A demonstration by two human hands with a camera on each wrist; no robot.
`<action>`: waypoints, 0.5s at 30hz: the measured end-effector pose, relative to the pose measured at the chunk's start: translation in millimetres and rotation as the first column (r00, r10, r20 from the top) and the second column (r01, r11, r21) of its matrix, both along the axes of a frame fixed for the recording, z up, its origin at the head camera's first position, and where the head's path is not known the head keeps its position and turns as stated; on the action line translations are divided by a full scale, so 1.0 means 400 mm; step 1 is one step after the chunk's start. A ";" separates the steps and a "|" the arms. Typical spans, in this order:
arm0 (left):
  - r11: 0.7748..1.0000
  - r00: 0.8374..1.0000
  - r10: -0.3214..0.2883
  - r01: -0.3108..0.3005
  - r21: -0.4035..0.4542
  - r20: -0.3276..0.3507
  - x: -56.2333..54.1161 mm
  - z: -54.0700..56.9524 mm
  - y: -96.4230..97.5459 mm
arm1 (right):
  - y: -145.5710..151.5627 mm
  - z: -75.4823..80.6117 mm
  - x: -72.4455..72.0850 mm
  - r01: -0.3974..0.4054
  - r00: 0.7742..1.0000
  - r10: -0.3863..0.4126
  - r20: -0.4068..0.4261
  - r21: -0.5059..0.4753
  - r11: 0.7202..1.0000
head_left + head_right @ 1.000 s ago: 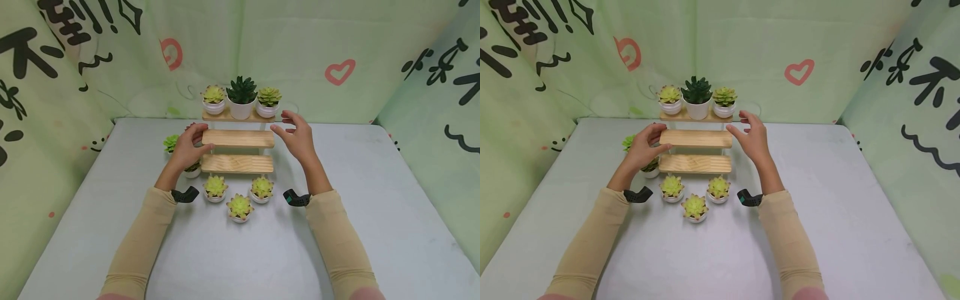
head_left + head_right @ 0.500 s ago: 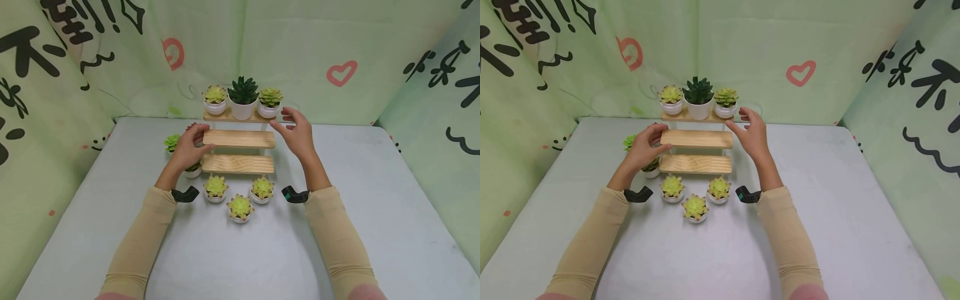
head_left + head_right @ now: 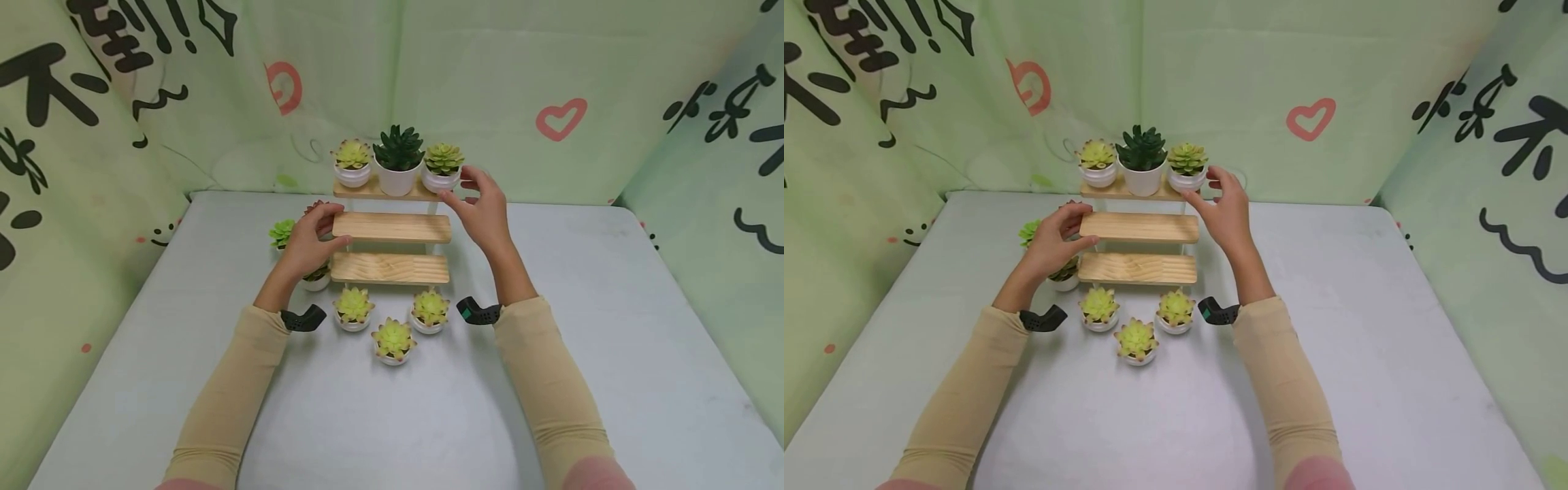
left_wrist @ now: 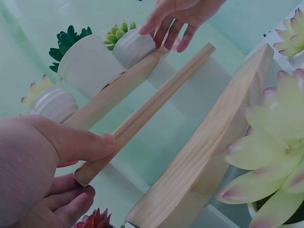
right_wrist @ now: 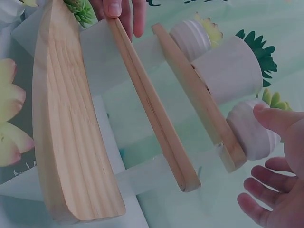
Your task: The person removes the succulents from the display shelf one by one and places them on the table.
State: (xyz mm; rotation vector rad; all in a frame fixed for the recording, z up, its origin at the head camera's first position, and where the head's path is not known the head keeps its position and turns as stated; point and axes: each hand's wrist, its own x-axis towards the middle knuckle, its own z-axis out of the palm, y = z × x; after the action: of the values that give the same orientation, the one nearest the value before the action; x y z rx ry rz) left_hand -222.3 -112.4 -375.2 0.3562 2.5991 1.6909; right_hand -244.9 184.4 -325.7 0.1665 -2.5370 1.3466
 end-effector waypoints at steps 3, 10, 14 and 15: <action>1.000 1.000 0.000 0.000 -0.001 0.000 0.001 0.001 0.000 | -0.004 0.002 -0.004 -0.003 1.000 0.003 -0.011 -0.005 1.000; 1.000 1.000 -0.003 0.003 -0.014 -0.017 0.003 0.000 -0.001 | -0.014 0.005 -0.012 0.001 1.000 -0.001 -0.027 0.008 1.000; 1.000 1.000 -0.011 0.011 -0.013 -0.019 0.002 -0.004 -0.003 | -0.020 0.007 -0.017 0.010 1.000 -0.009 -0.028 0.025 1.000; 1.000 1.000 -0.012 0.012 -0.011 -0.017 0.002 -0.004 -0.003 | -0.023 0.007 -0.018 0.014 1.000 -0.013 -0.026 0.030 0.999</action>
State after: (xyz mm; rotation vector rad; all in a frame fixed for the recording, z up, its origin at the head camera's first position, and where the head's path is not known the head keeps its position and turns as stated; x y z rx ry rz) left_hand -221.3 -113.7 -376.8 0.3868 2.6118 1.6774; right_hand -252.1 175.3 -322.7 0.1713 -2.5340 1.2936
